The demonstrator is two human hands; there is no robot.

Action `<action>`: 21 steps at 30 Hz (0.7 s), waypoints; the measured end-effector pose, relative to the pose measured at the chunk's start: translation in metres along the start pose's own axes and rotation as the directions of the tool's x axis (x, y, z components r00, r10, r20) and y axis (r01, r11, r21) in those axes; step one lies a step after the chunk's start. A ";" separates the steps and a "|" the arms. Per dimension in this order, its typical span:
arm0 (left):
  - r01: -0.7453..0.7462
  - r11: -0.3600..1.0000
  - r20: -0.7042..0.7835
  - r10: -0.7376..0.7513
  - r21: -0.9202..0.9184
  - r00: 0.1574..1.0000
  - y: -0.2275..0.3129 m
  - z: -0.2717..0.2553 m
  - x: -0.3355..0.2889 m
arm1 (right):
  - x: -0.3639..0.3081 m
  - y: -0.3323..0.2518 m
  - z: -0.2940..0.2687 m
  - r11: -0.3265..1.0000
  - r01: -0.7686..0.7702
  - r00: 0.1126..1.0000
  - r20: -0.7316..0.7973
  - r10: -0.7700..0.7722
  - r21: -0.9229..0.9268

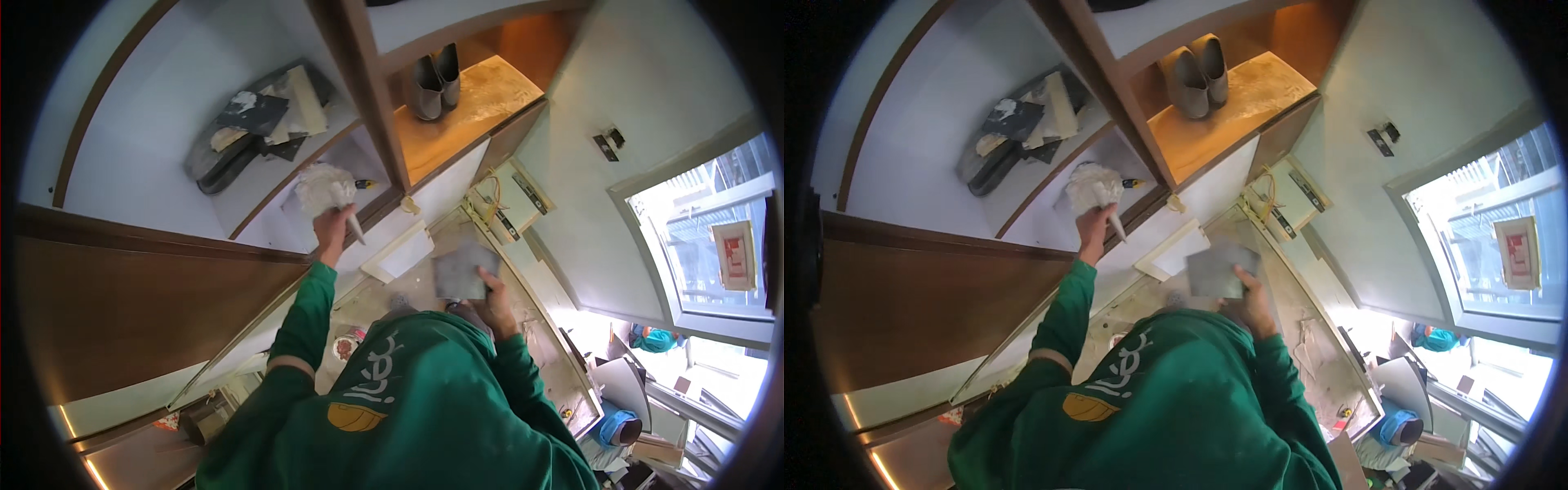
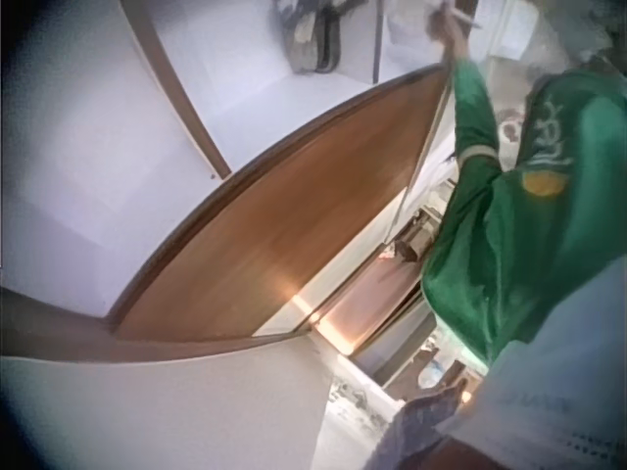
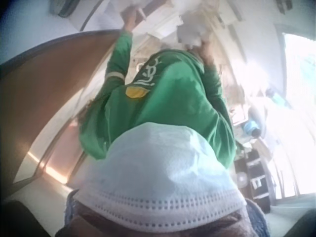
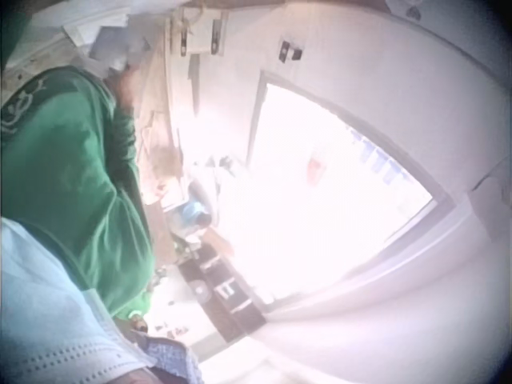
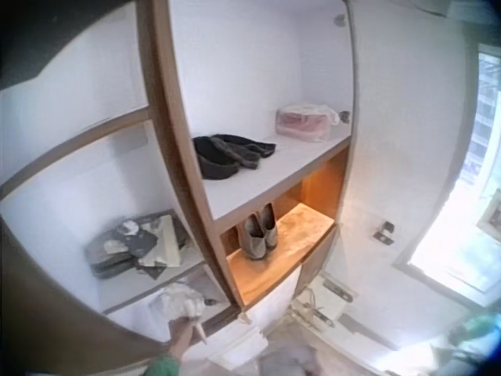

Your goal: The person uses a putty knife to apply a reddish-brown substance to a wooden cabinet frame and a large cylindrical column. They scoop the material from a bucket and spread it onto the surfaces, working in a room with other construction workers.

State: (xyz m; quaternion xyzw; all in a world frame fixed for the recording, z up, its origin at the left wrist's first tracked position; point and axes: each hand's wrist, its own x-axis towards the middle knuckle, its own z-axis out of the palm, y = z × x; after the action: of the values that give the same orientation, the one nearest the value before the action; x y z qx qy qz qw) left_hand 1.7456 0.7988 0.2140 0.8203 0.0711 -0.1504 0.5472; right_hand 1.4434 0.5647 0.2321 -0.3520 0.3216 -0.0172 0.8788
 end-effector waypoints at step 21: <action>-0.348 0.840 -0.195 0.457 0.417 0.868 -0.043 -0.044 0.022 | -0.054 0.061 0.002 0.972 0.188 0.944 -0.298 -0.140 0.140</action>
State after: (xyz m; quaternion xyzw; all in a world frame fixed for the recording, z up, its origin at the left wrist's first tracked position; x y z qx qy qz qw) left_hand 1.7621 0.8552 0.1853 0.9171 -0.0556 0.0789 0.3867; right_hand 1.3897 0.6258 0.2245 -0.2968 0.4123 -0.1681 0.8448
